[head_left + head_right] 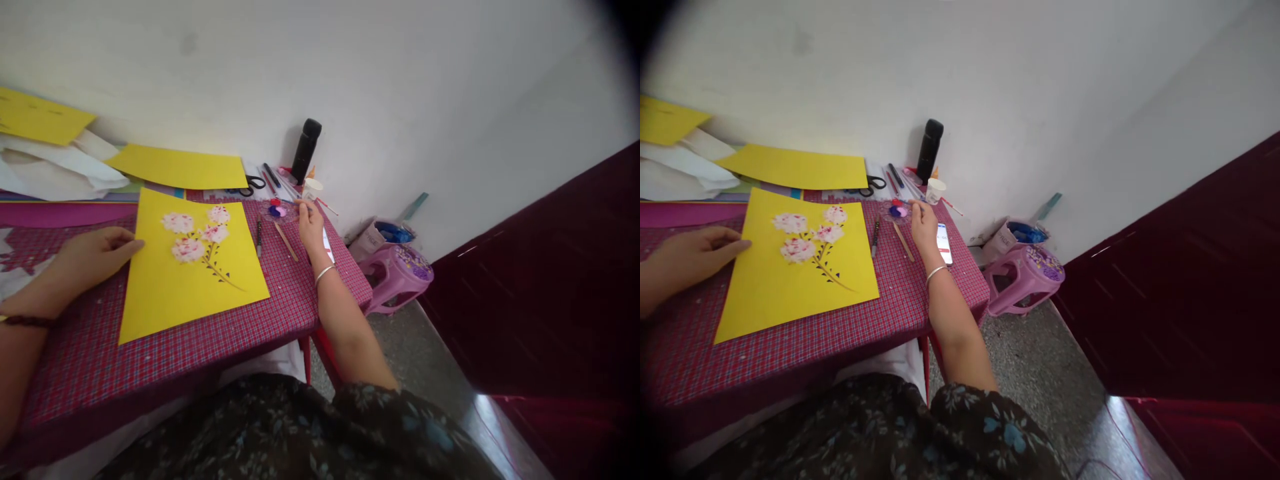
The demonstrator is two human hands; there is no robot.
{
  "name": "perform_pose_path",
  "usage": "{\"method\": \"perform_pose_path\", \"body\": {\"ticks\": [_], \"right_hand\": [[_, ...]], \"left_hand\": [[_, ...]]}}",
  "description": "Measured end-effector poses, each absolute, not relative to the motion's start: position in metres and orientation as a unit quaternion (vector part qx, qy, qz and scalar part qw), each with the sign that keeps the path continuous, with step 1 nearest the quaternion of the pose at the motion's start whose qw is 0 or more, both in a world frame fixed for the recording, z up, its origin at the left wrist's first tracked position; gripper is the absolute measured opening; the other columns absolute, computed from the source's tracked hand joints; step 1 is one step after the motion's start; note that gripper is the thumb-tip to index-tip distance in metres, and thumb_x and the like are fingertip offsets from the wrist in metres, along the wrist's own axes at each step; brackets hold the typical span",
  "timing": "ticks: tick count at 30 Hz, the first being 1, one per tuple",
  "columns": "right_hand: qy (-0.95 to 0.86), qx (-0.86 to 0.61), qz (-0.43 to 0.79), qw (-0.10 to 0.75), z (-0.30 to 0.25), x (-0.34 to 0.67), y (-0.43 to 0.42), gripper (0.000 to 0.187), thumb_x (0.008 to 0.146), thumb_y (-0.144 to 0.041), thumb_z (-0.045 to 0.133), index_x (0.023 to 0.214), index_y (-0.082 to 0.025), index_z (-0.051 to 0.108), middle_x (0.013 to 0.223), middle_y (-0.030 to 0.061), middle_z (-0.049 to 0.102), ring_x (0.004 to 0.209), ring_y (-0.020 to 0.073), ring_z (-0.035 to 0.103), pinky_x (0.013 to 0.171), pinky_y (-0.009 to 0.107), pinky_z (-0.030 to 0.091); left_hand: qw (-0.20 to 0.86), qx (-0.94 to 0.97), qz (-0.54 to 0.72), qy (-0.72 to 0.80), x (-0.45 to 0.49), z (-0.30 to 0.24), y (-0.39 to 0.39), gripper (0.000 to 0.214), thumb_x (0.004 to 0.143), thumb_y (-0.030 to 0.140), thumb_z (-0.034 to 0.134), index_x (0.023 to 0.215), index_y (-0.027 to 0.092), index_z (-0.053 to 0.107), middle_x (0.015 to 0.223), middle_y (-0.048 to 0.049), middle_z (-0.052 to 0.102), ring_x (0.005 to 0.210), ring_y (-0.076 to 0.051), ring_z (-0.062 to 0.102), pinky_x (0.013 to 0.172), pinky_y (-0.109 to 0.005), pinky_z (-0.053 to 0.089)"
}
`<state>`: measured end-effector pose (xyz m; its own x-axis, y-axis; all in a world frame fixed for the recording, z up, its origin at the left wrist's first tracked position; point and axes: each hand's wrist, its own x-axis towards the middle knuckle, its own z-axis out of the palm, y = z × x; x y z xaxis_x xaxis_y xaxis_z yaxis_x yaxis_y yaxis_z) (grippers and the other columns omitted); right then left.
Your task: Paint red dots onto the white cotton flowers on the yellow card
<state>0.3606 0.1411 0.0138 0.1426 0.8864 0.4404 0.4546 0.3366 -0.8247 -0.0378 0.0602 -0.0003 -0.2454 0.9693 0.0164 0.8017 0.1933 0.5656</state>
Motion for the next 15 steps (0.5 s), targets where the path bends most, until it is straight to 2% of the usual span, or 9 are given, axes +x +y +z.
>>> {"method": "perform_pose_path", "body": {"ticks": [2, 6, 11, 15], "right_hand": [[-0.625, -0.551, 0.203, 0.515, 0.012, 0.362, 0.142, 0.035, 0.107, -0.029, 0.044, 0.122, -0.018, 0.073, 0.123, 0.0110, 0.079, 0.105, 0.0197, 0.074, 0.098, 0.033, 0.060], [-0.643, -0.568, 0.210, 0.469, 0.006, 0.360, 0.144, 0.037, 0.103, -0.023, 0.044, 0.122, -0.016, 0.075, 0.116, 0.0089, 0.082, 0.094, 0.0185, 0.074, 0.091, 0.031, 0.059], [-0.654, -0.574, 0.180, 0.460, 0.003, 0.362, 0.147, 0.037, 0.101, -0.021, 0.043, 0.120, -0.016, 0.075, 0.127, 0.0116, 0.080, 0.114, 0.0192, 0.074, 0.103, 0.031, 0.056], [-0.631, -0.596, 0.139, 0.477, 0.003, 0.369, 0.150, 0.044, 0.104, -0.021, 0.033, 0.128, -0.016, 0.071, 0.124, 0.0124, 0.079, 0.114, 0.0185, 0.075, 0.104, 0.032, 0.057]], "left_hand": [[0.174, 0.591, 0.235, 0.752, -0.040, -0.003, 0.062, 0.062, 0.046, 0.072, 0.046, 0.080, 0.024, 0.063, 0.086, -0.0094, 0.073, 0.086, -0.033, 0.065, 0.075, -0.038, 0.042], [0.176, 0.594, 0.231, 0.750, -0.041, -0.004, 0.061, 0.062, 0.048, 0.073, 0.045, 0.082, 0.024, 0.062, 0.087, -0.0090, 0.072, 0.088, -0.033, 0.066, 0.077, -0.038, 0.043], [0.180, 0.594, 0.230, 0.749, -0.039, -0.001, 0.059, 0.064, 0.047, 0.074, 0.044, 0.083, 0.024, 0.062, 0.088, -0.0098, 0.072, 0.087, -0.033, 0.066, 0.077, -0.039, 0.043], [0.181, 0.592, 0.233, 0.750, -0.039, -0.002, 0.059, 0.063, 0.046, 0.074, 0.044, 0.081, 0.025, 0.062, 0.086, -0.0090, 0.072, 0.087, -0.033, 0.065, 0.077, -0.040, 0.044]]}}
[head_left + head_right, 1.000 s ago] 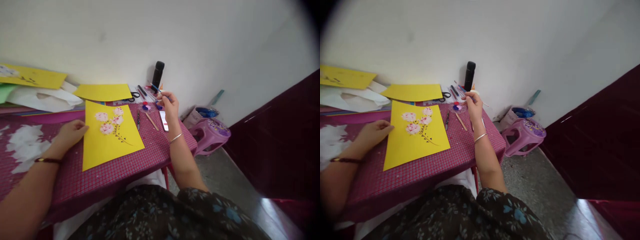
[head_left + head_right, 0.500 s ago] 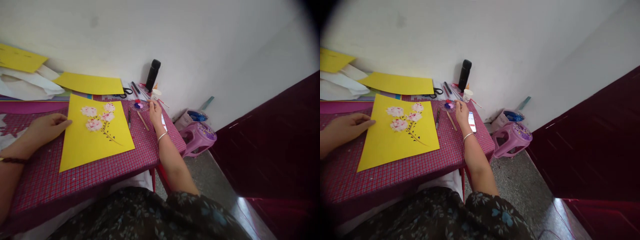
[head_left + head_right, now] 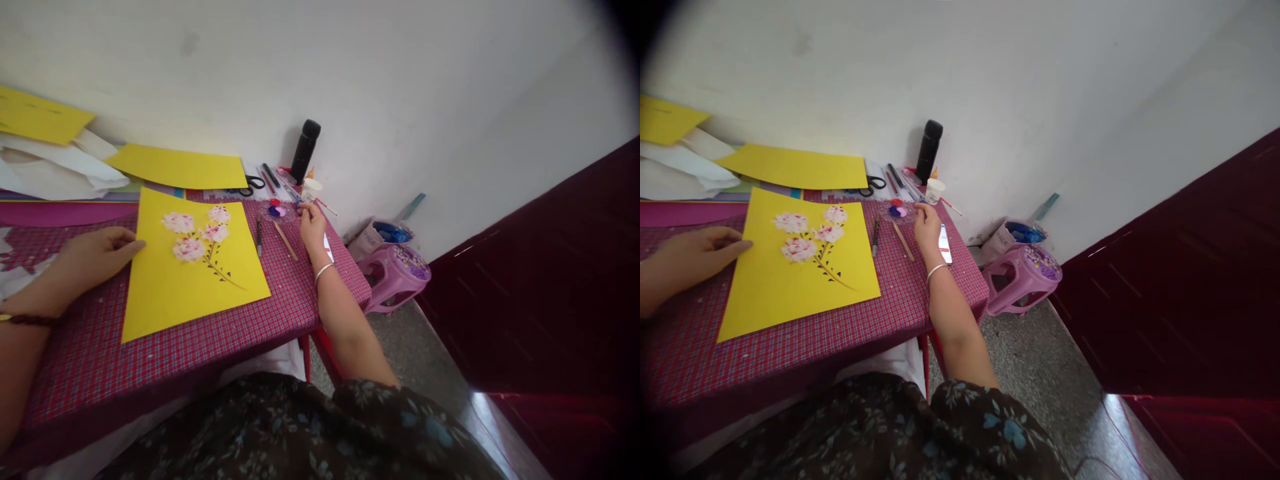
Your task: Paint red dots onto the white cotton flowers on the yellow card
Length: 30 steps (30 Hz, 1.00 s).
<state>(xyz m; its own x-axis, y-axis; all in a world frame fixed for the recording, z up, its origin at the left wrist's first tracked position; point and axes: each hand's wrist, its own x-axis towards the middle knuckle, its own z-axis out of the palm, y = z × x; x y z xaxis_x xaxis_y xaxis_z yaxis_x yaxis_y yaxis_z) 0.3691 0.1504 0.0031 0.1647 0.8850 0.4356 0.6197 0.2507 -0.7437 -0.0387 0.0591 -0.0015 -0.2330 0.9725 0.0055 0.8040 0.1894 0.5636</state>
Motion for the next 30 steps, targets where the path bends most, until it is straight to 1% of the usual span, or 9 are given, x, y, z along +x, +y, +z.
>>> {"method": "perform_pose_path", "body": {"ticks": [3, 6, 8, 10, 14, 16, 18, 23, 30], "right_hand": [[-0.634, -0.626, 0.120, 0.437, 0.004, 0.373, 0.153, 0.052, 0.105, -0.017, 0.025, 0.135, -0.015, 0.067, 0.123, 0.0132, 0.079, 0.112, 0.0172, 0.076, 0.100, 0.029, 0.057], [-0.652, -0.645, 0.107, 0.384, 0.005, 0.374, 0.153, 0.056, 0.106, -0.017, 0.022, 0.139, -0.013, 0.066, 0.131, 0.0144, 0.078, 0.120, 0.0156, 0.075, 0.103, 0.026, 0.056], [-0.663, -0.650, 0.105, 0.357, 0.006, 0.373, 0.151, 0.055, 0.107, -0.017, 0.024, 0.141, -0.013, 0.067, 0.136, 0.0138, 0.077, 0.126, 0.0159, 0.073, 0.107, 0.026, 0.054], [-0.675, -0.658, 0.098, 0.319, 0.007, 0.372, 0.148, 0.051, 0.107, -0.018, 0.031, 0.140, -0.016, 0.070, 0.140, 0.0124, 0.076, 0.131, 0.0187, 0.072, 0.112, 0.030, 0.052], [-0.697, -0.672, 0.075, 0.239, 0.009, 0.369, 0.141, 0.043, 0.106, -0.021, 0.043, 0.134, -0.023, 0.076, 0.138, 0.0116, 0.078, 0.133, 0.0295, 0.070, 0.120, 0.047, 0.047], [-0.707, -0.673, 0.062, 0.207, 0.009, 0.368, 0.138, 0.043, 0.106, -0.022, 0.043, 0.133, -0.026, 0.076, 0.138, 0.0103, 0.078, 0.136, 0.0317, 0.067, 0.124, 0.055, 0.041], [-0.716, -0.672, 0.053, 0.181, 0.009, 0.366, 0.137, 0.044, 0.106, -0.021, 0.043, 0.133, -0.029, 0.076, 0.140, 0.0088, 0.077, 0.139, 0.0317, 0.065, 0.127, 0.060, 0.036], [-0.734, -0.663, 0.043, 0.138, 0.009, 0.365, 0.135, 0.045, 0.106, -0.020, 0.040, 0.133, -0.029, 0.075, 0.144, 0.0087, 0.075, 0.142, 0.0310, 0.061, 0.128, 0.065, 0.033], [-0.742, -0.660, 0.036, 0.110, 0.008, 0.364, 0.135, 0.045, 0.106, -0.021, 0.038, 0.132, -0.027, 0.075, 0.143, 0.0097, 0.075, 0.143, 0.0318, 0.060, 0.127, 0.066, 0.034]], "left_hand": [[0.177, 0.590, 0.233, 0.752, -0.039, -0.003, 0.060, 0.063, 0.046, 0.074, 0.044, 0.081, 0.025, 0.062, 0.086, -0.0092, 0.073, 0.086, -0.034, 0.065, 0.077, -0.040, 0.044], [0.176, 0.591, 0.234, 0.751, -0.038, -0.002, 0.060, 0.062, 0.045, 0.073, 0.043, 0.081, 0.025, 0.061, 0.084, -0.0088, 0.072, 0.086, -0.033, 0.065, 0.077, -0.040, 0.044], [0.177, 0.593, 0.234, 0.750, -0.036, 0.000, 0.060, 0.061, 0.045, 0.073, 0.043, 0.079, 0.026, 0.060, 0.083, -0.0085, 0.072, 0.085, -0.033, 0.065, 0.077, -0.039, 0.044], [0.177, 0.596, 0.233, 0.748, -0.035, 0.000, 0.060, 0.060, 0.045, 0.073, 0.043, 0.078, 0.026, 0.060, 0.083, -0.0086, 0.072, 0.085, -0.033, 0.065, 0.077, -0.039, 0.044], [0.175, 0.601, 0.228, 0.746, -0.041, -0.004, 0.061, 0.059, 0.048, 0.072, 0.044, 0.080, 0.025, 0.061, 0.085, -0.0083, 0.073, 0.088, -0.033, 0.066, 0.076, -0.038, 0.044], [0.170, 0.606, 0.222, 0.744, -0.045, -0.008, 0.063, 0.061, 0.050, 0.073, 0.045, 0.083, 0.025, 0.063, 0.088, -0.0085, 0.073, 0.088, -0.033, 0.066, 0.075, -0.037, 0.043], [0.167, 0.613, 0.216, 0.741, -0.049, -0.011, 0.066, 0.064, 0.051, 0.075, 0.044, 0.085, 0.024, 0.064, 0.092, -0.0094, 0.074, 0.088, -0.033, 0.066, 0.076, -0.037, 0.043], [0.169, 0.618, 0.206, 0.740, -0.050, -0.014, 0.069, 0.068, 0.052, 0.077, 0.042, 0.087, 0.023, 0.065, 0.095, -0.0107, 0.075, 0.089, -0.034, 0.068, 0.077, -0.039, 0.044], [0.163, 0.621, 0.210, 0.737, -0.052, -0.016, 0.068, 0.066, 0.053, 0.076, 0.043, 0.087, 0.024, 0.063, 0.100, -0.0117, 0.075, 0.094, -0.035, 0.069, 0.084, -0.041, 0.047]]}}
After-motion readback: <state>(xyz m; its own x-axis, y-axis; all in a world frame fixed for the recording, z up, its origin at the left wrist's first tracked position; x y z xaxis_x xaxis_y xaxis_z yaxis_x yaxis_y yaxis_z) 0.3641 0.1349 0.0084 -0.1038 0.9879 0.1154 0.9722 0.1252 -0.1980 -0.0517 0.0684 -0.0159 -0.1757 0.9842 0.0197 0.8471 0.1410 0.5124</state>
